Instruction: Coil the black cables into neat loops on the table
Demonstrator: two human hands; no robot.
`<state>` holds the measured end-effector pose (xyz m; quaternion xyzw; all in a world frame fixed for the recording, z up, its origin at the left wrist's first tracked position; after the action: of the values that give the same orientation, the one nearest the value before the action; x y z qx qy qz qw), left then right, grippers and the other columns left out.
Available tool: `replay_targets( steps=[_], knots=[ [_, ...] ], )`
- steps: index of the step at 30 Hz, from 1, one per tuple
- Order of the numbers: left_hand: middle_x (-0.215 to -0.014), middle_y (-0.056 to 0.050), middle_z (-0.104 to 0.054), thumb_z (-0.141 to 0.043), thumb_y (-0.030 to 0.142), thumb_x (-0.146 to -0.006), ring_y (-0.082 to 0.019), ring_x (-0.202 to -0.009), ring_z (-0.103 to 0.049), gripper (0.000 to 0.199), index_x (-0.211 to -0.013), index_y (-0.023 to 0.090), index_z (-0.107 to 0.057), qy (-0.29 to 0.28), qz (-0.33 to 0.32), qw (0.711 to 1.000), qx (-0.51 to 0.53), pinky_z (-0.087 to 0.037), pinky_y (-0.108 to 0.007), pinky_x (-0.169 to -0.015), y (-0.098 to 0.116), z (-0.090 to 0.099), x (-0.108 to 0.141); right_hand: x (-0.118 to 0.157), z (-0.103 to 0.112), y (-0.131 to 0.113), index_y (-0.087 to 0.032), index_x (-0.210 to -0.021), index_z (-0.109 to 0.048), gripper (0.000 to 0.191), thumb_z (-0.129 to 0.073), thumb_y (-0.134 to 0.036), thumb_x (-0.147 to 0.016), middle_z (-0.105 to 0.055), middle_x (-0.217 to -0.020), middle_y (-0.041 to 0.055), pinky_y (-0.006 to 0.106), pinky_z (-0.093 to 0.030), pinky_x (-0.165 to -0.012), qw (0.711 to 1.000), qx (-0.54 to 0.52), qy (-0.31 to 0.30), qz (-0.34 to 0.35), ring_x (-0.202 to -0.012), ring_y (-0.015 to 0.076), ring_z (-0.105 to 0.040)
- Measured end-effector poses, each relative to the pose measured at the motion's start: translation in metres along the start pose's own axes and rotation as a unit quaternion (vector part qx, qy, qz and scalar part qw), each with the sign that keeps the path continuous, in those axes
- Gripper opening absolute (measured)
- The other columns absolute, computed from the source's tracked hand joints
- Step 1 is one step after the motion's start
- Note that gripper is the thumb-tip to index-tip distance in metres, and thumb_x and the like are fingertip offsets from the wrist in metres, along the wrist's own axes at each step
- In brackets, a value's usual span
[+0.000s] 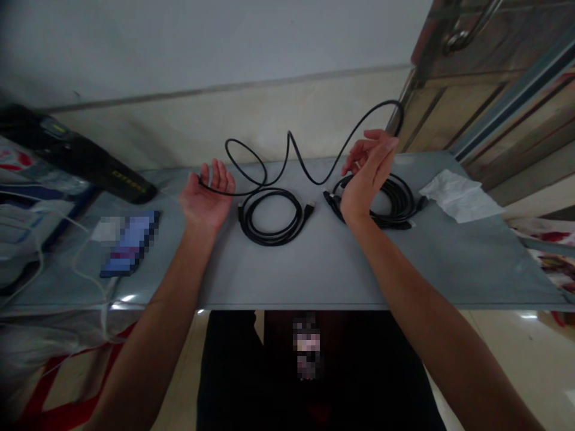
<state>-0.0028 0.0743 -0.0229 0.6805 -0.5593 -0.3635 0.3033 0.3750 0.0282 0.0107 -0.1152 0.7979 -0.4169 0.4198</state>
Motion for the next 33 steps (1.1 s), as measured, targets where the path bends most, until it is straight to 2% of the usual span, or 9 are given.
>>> replay_targets(
  steps=[4, 9, 12, 15, 17, 20, 26, 29, 33],
  knots=[
    [-0.138, -0.009, -0.083, -0.049, 0.049, -0.111, -0.026, -0.151, -0.064, 0.037, -0.099, 0.028, -0.077, 0.033, 0.011, 0.999, 0.001, -0.060, -0.044, -0.117, 0.000, 0.007, -0.001, 0.005, -0.008, -0.009, -0.031, -0.118, -0.058, 0.055, -0.026, -0.076, -0.117, -0.065, -0.093, 0.0049, 0.035, -0.049, -0.058, 1.000, -0.006, -0.018, 0.001, -0.075, 0.0235, -0.069],
    [-0.137, -0.011, -0.083, -0.058, 0.059, -0.109, -0.030, -0.146, -0.069, 0.037, -0.103, 0.028, -0.077, -0.022, 0.030, 0.999, -0.028, -0.062, -0.046, -0.114, 0.001, -0.010, 0.003, 0.025, -0.027, -0.031, -0.030, -0.137, -0.064, 0.052, -0.030, -0.066, -0.121, -0.078, -0.123, 0.0097, 0.045, -0.061, -0.096, 0.983, 0.037, -0.177, 0.038, -0.118, 0.0261, -0.077],
    [-0.139, -0.013, -0.081, -0.057, 0.062, -0.109, -0.033, -0.146, -0.069, 0.041, -0.110, 0.027, -0.078, -0.062, 0.065, 0.995, -0.037, -0.062, -0.051, -0.115, -0.005, -0.026, 0.008, 0.050, -0.043, -0.036, -0.029, -0.153, -0.061, 0.054, -0.031, -0.063, -0.122, -0.076, -0.143, 0.0090, 0.049, -0.054, -0.120, 0.938, 0.079, -0.332, 0.061, -0.139, 0.0257, -0.070],
    [-0.142, -0.016, -0.080, -0.055, 0.064, -0.111, -0.036, -0.149, -0.066, 0.046, -0.113, 0.023, -0.077, -0.097, 0.089, 0.990, -0.042, -0.062, -0.055, -0.116, -0.011, -0.041, 0.013, 0.077, -0.056, -0.030, -0.024, -0.159, -0.059, 0.059, -0.032, -0.062, -0.122, -0.076, -0.147, 0.0122, 0.052, -0.052, -0.125, 0.866, 0.130, -0.474, 0.086, -0.141, 0.0281, -0.070],
    [-0.143, -0.017, -0.079, -0.056, 0.063, -0.112, -0.036, -0.151, -0.064, 0.046, -0.114, 0.022, -0.076, -0.116, 0.096, 0.988, -0.039, -0.061, -0.054, -0.117, -0.013, -0.048, 0.015, 0.090, -0.061, -0.023, -0.021, -0.158, -0.061, 0.059, -0.034, -0.060, -0.121, -0.076, -0.147, 0.0153, 0.055, -0.053, -0.123, 0.823, 0.169, -0.529, 0.117, -0.137, 0.0313, -0.071],
    [-0.145, -0.015, -0.079, -0.059, 0.062, -0.112, -0.035, -0.154, -0.062, 0.044, -0.118, 0.022, -0.076, -0.139, 0.093, 0.985, -0.034, -0.060, -0.052, -0.119, -0.011, -0.054, 0.016, 0.097, -0.063, -0.016, -0.019, -0.155, -0.062, 0.055, -0.038, -0.056, -0.121, -0.075, -0.148, 0.0178, 0.059, -0.053, -0.122, 0.789, 0.217, -0.554, 0.155, -0.135, 0.0346, -0.072],
    [-0.129, -0.004, -0.085, -0.057, 0.053, -0.117, -0.026, -0.141, -0.072, 0.036, -0.128, 0.027, -0.078, -0.159, 0.089, 0.979, -0.092, -0.058, -0.043, -0.121, -0.013, -0.057, 0.019, 0.101, -0.065, -0.019, -0.018, -0.147, -0.065, 0.051, -0.038, -0.053, -0.121, -0.077, -0.141, 0.0199, 0.057, -0.056, -0.114, 0.763, 0.254, -0.564, 0.188, -0.126, 0.0365, -0.074],
    [-0.117, 0.000, -0.087, -0.067, 0.052, -0.112, -0.023, -0.127, -0.079, 0.028, -0.131, 0.034, -0.078, -0.167, 0.057, 0.979, -0.107, -0.059, -0.043, -0.120, -0.014, -0.060, 0.022, 0.101, -0.066, -0.024, -0.018, -0.141, -0.067, 0.052, -0.038, -0.056, -0.121, -0.077, -0.133, 0.0213, 0.059, -0.057, -0.109, 0.770, 0.262, -0.552, 0.186, -0.124, 0.0391, -0.073],
    [-0.116, -0.001, -0.086, -0.068, 0.059, -0.111, -0.023, -0.125, -0.080, 0.033, -0.134, 0.037, -0.076, -0.176, 0.019, 0.977, -0.122, -0.060, -0.045, -0.119, -0.012, -0.067, 0.027, 0.095, -0.063, -0.028, -0.022, -0.130, -0.068, 0.056, -0.036, -0.065, -0.118, -0.078, -0.125, 0.0187, 0.059, -0.058, -0.107, 0.805, 0.237, -0.517, 0.170, -0.118, 0.0384, -0.073]
  ],
)
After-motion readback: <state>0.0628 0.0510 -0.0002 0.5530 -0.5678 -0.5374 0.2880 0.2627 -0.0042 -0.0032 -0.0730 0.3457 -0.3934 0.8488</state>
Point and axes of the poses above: each hand's wrist, its own x-axis away from the middle knuckle, its own z-axis out of the back of the hand, y = z × x, the point moved 6 cm from there along -x, towards the middle knuckle
